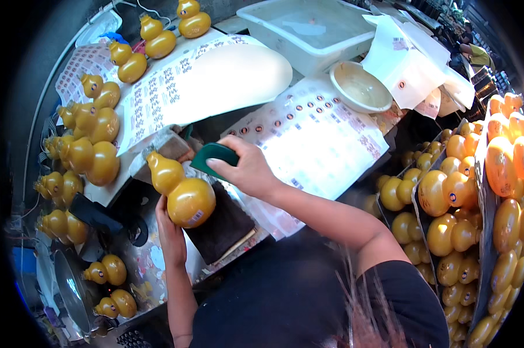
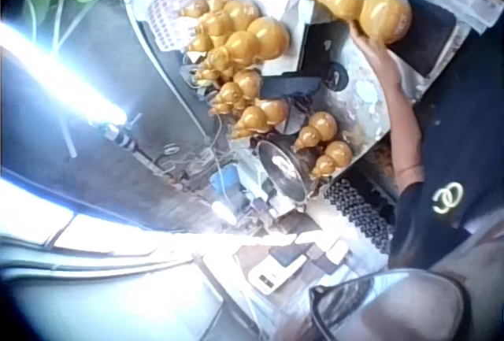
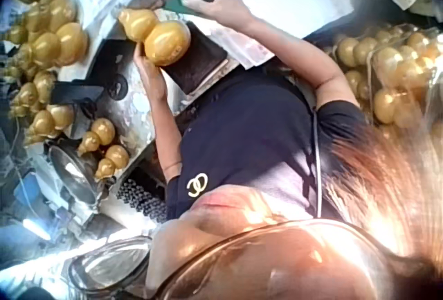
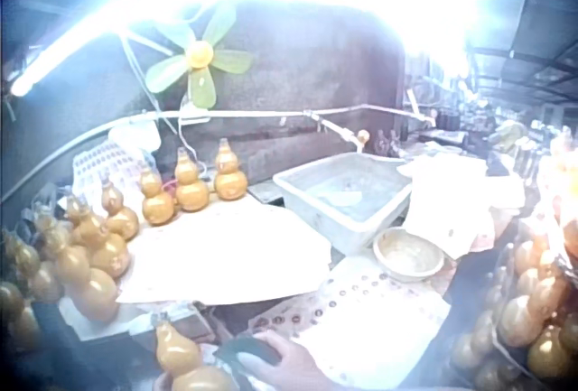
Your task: The person repeatedly picks up small yellow gourds from a metal tray, wipes each one with a green cloth, and places it back on the tray. The person handles the gourds one at a time, rotating them to wipe different sides before returning them to the tray.
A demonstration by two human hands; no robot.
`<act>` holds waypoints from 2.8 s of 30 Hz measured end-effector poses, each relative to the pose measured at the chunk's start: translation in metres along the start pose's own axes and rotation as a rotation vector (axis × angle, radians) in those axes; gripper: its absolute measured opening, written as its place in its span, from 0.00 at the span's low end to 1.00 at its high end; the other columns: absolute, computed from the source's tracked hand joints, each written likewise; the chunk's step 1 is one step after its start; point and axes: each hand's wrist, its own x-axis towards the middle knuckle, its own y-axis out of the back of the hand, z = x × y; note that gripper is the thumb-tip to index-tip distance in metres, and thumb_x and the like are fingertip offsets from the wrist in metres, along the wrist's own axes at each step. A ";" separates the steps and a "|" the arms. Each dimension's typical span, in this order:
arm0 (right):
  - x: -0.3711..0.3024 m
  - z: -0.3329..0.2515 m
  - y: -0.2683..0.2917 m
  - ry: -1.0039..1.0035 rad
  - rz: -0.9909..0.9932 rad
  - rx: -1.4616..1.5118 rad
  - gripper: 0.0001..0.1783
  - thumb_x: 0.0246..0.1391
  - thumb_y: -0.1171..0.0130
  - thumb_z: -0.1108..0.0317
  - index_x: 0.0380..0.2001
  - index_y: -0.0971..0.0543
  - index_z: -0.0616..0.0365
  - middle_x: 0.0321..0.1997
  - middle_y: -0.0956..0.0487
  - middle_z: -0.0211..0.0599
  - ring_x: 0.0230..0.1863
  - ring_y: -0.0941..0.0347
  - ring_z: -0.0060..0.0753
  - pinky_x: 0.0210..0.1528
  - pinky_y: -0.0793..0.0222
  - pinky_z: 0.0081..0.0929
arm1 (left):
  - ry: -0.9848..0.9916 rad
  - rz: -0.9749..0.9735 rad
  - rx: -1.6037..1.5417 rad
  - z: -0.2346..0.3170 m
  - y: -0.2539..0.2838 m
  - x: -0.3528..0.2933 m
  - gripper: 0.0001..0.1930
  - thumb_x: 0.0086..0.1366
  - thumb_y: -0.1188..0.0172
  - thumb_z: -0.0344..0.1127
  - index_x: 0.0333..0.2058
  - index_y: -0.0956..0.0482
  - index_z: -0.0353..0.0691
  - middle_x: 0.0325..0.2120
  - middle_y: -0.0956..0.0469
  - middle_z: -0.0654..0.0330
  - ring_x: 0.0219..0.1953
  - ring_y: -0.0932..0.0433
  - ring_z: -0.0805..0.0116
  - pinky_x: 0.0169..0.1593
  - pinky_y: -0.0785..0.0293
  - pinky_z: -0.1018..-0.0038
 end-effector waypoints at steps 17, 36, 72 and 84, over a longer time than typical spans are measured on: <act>0.171 0.022 0.117 -0.021 -0.074 -1.030 0.21 0.61 0.55 0.55 0.52 0.26 0.51 0.54 0.25 0.34 0.52 0.28 0.44 0.51 0.32 0.37 | -0.779 0.151 1.004 0.011 -0.031 -0.016 0.45 0.42 0.23 0.34 0.58 0.40 0.39 0.53 0.40 0.52 0.58 0.38 0.50 0.61 0.40 0.56; 0.134 0.075 0.121 -0.336 0.219 0.403 0.34 0.41 0.27 0.54 0.44 0.28 0.70 0.41 0.22 0.47 0.41 0.24 0.31 0.42 0.27 0.25 | -0.586 0.229 0.784 -0.017 -0.026 -0.016 0.46 0.49 0.29 0.29 0.63 0.47 0.37 0.61 0.46 0.46 0.64 0.45 0.47 0.65 0.49 0.58; 0.051 -0.049 0.039 0.154 -0.713 -0.078 0.10 0.56 0.42 0.71 0.41 0.19 0.61 0.36 0.19 0.29 0.37 0.26 0.16 0.42 0.30 0.16 | -0.407 0.242 0.815 0.006 -0.024 -0.021 0.53 0.42 0.27 0.29 0.66 0.50 0.38 0.56 0.37 0.50 0.58 0.36 0.52 0.62 0.42 0.64; 0.023 -0.035 -0.014 0.124 -0.745 -0.170 0.24 0.49 0.34 0.68 0.49 0.31 0.56 0.25 0.25 0.26 0.30 0.29 0.15 0.36 0.32 0.16 | -0.059 -0.076 -0.159 0.021 -0.017 -0.020 0.49 0.53 0.30 0.37 0.67 0.53 0.37 0.60 0.40 0.52 0.62 0.38 0.62 0.64 0.41 0.68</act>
